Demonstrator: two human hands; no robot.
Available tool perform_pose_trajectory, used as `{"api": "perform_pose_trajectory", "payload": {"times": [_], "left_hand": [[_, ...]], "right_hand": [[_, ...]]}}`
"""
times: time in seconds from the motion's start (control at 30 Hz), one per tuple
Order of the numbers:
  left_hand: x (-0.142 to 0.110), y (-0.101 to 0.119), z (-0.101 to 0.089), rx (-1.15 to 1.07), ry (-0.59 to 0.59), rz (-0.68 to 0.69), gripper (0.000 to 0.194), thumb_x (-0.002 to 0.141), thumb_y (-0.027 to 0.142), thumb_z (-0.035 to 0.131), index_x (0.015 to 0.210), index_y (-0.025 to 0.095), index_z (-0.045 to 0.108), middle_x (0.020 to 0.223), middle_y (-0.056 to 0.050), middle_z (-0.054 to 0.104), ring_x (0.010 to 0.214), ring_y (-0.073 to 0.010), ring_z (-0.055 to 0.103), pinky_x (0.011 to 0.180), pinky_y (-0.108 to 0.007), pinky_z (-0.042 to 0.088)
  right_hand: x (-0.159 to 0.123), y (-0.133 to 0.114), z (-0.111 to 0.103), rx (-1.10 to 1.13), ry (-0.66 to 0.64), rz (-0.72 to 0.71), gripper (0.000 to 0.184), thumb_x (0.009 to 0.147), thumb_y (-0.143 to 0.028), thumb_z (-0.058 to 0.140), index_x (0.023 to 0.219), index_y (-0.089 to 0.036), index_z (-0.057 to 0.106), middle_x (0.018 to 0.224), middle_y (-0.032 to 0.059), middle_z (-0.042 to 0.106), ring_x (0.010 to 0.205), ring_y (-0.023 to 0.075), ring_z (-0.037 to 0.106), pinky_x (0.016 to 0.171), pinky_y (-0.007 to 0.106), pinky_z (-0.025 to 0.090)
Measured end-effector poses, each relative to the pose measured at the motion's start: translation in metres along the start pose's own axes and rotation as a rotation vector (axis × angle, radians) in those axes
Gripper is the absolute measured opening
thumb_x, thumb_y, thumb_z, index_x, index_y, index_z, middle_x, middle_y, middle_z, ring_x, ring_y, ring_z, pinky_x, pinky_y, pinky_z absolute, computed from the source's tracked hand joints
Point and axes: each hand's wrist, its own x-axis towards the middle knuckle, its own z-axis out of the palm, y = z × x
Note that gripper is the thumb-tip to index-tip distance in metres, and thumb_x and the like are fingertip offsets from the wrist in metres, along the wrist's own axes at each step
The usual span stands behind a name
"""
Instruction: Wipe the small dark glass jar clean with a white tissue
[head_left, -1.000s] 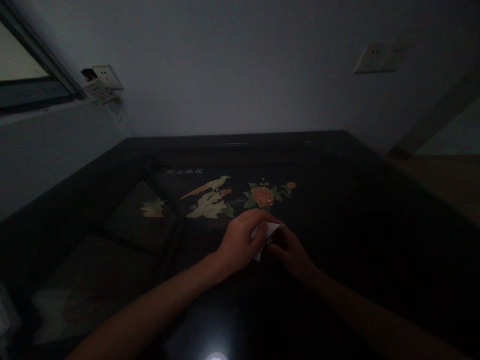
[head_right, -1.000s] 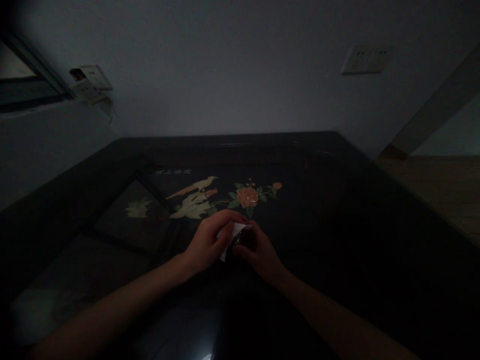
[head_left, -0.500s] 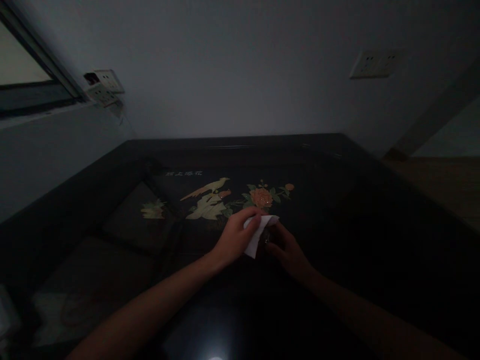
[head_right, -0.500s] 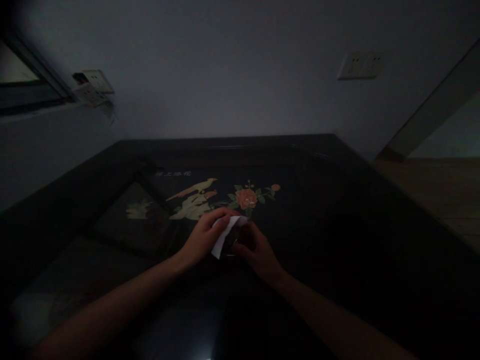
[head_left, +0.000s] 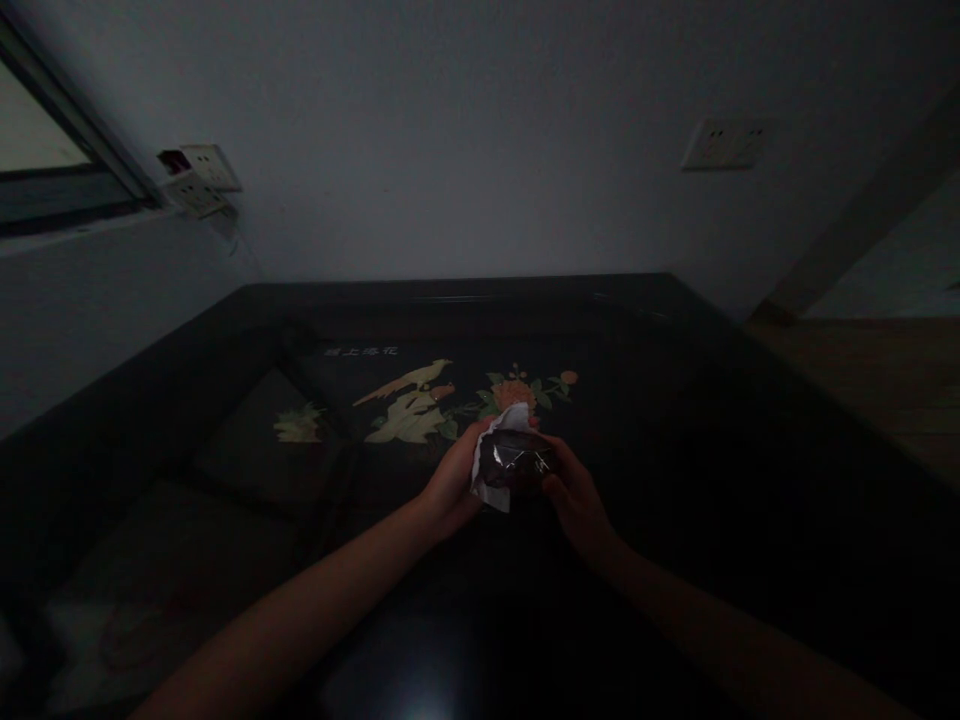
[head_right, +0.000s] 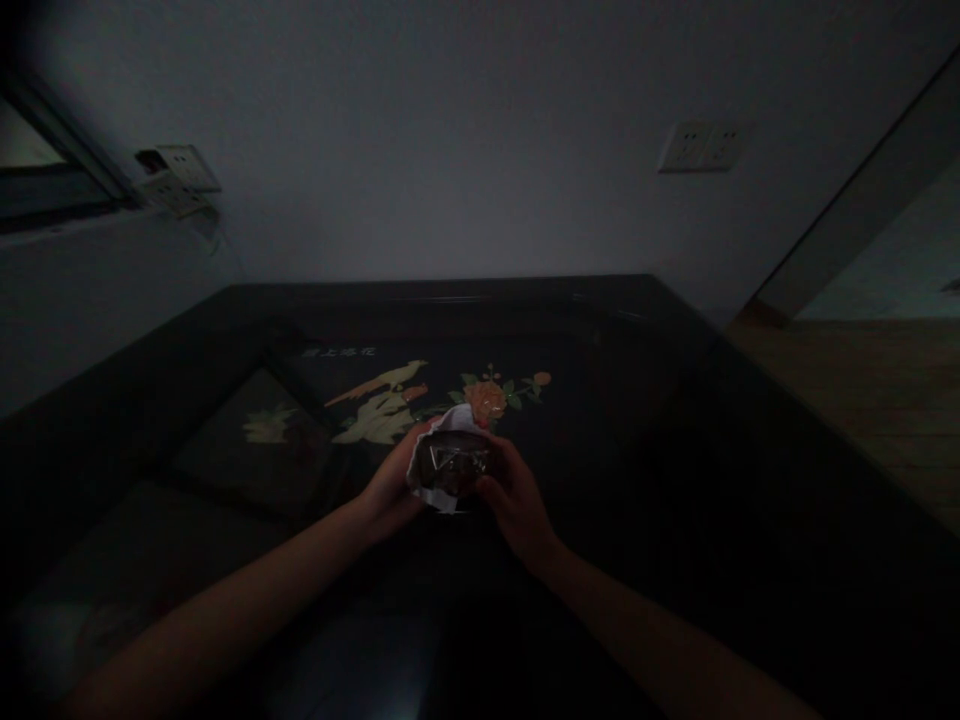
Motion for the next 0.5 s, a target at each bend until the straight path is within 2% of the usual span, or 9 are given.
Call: {"api": "perform_pose_trajectory", "payload": {"times": [0.1,0.27,0.5], "left_hand": [[0.001,-0.003,0.001,-0.085,0.034,0.01,0.033,0.091,0.033,0.04,0.093,0.014,0.066,0.08,-0.005,0.069,0.076,-0.0168,0.064,0.074,-0.028,0.049],[0.0,-0.004,0.004,-0.211,0.139,-0.058,0.035,0.095,0.03,0.036,0.086,0.012,0.064,0.074,-0.004,0.067,0.066,-0.0142,0.062,0.068,-0.026,0.048],[0.001,-0.014,-0.003,-0.295,0.111,-0.006,0.031,0.095,0.029,0.04,0.095,0.01,0.064,0.082,-0.005,0.069,0.073,-0.0155,0.063,0.078,-0.028,0.048]], "right_hand": [[0.001,0.001,0.0,-0.01,0.025,-0.014,0.055,0.078,-0.061,0.058,0.116,-0.022,0.051,0.113,0.0097,0.063,0.104,0.0244,0.061,0.088,0.036,0.049],[0.004,0.01,-0.002,-0.055,0.071,-0.016,0.053,0.081,-0.055,0.058,0.124,-0.026,0.05,0.127,0.0091,0.058,0.118,0.0259,0.053,0.1,0.041,0.042],[0.001,0.013,-0.002,-0.123,-0.036,-0.052,0.062,0.085,-0.055,0.051,0.139,-0.029,0.034,0.148,0.0078,0.036,0.137,0.0254,0.031,0.113,0.044,0.025]]}}
